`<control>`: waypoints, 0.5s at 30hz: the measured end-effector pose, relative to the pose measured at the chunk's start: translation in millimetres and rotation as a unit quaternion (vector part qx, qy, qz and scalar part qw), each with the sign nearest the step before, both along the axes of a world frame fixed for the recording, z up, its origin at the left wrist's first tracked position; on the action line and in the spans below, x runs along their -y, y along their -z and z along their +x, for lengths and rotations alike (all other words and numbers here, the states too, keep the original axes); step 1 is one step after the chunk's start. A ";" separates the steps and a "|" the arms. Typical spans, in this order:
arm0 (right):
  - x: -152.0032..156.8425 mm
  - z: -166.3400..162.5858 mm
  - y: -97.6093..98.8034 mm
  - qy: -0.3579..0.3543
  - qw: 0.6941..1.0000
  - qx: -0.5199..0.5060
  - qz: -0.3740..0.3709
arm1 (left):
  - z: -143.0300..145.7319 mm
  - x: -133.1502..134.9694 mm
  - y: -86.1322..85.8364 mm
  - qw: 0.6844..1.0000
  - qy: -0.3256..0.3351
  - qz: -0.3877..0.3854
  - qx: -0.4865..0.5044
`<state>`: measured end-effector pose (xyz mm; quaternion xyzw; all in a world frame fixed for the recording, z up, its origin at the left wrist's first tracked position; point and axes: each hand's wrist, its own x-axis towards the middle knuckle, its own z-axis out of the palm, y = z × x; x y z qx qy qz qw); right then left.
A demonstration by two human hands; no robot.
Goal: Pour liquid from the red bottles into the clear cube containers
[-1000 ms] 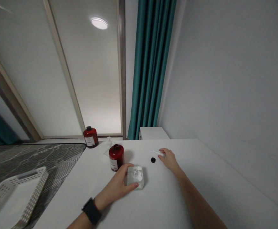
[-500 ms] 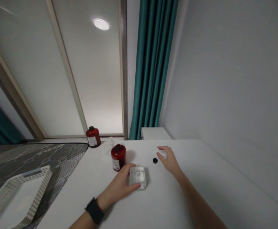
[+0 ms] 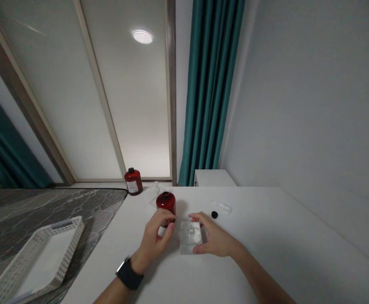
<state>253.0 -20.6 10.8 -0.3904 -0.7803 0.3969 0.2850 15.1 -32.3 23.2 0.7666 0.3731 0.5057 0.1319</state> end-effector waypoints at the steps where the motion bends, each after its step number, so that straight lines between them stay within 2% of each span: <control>1: 1.4 -2.8 0.5 -0.003 1.000 0.011 -0.002 | -1.7 -1.4 -0.7 0.999 -0.038 0.030 0.017; 4: 4.0 -8.5 0.3 -0.005 1.000 0.030 0.001 | -5.8 -9.5 0.7 0.983 -0.162 0.071 0.058; 6: 4.1 -9.1 -0.3 -0.006 1.000 0.028 0.003 | -7.7 -17.0 4.5 0.976 -0.199 0.056 0.069; 11: -0.8 -2.1 1.0 -0.023 1.000 0.007 0.000 | -8.6 -31.7 19.4 0.982 -0.186 -0.011 0.034; 15: -6.8 5.0 7.0 0.021 0.999 -0.017 -0.036 | -9.2 -35.8 27.6 0.985 -0.168 -0.034 0.023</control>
